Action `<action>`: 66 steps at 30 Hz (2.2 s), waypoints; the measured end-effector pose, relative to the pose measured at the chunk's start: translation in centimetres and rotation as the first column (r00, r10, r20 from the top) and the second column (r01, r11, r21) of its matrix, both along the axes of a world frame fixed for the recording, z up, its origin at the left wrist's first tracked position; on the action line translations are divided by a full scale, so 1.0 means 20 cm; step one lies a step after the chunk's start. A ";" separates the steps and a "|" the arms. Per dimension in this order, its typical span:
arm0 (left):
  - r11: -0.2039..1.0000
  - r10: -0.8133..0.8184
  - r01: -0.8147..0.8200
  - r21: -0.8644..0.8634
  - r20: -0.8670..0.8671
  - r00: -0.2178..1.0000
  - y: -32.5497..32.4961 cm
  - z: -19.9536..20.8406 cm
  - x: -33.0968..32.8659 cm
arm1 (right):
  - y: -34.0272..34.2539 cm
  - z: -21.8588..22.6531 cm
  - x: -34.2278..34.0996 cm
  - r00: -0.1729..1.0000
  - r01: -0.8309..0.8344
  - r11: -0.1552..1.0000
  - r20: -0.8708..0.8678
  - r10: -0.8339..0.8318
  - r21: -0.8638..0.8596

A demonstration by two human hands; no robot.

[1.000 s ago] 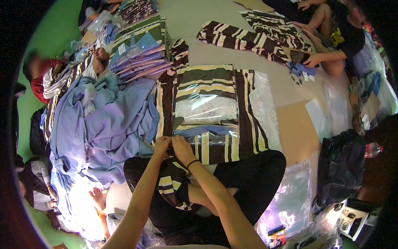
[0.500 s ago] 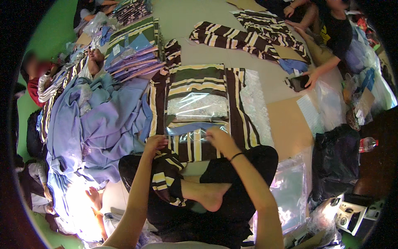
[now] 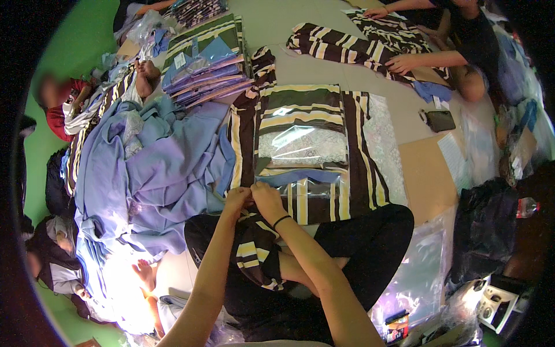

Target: The person folds a striped garment on a cardboard template, places it into a clear plastic bag, and seals it. They repeat this process with another garment, stacking the finished packages on the floor.

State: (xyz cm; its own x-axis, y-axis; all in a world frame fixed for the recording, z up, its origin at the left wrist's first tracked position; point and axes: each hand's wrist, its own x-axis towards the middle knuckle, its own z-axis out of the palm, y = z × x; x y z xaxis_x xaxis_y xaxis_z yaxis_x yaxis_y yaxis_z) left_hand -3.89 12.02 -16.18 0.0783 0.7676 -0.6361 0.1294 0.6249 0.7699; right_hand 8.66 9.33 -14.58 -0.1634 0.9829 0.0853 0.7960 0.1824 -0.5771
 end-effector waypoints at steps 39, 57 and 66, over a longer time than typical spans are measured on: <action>-0.067 -0.284 0.882 0.467 -0.856 0.432 0.17 0.17 -0.02 | -0.19 0.24 1.23 0.857 -0.276 0.953 0.481 0.185 0.125; 0.627 -0.382 0.625 0.464 -0.516 0.767 0.17 0.27 0.04 | -0.20 0.11 1.23 0.827 -0.012 0.934 -0.528 -0.192 -0.358; 0.778 0.087 0.234 0.584 -0.468 0.879 0.11 0.12 0.19 | -0.14 0.07 1.18 0.778 0.335 0.829 -0.365 -0.511 -0.447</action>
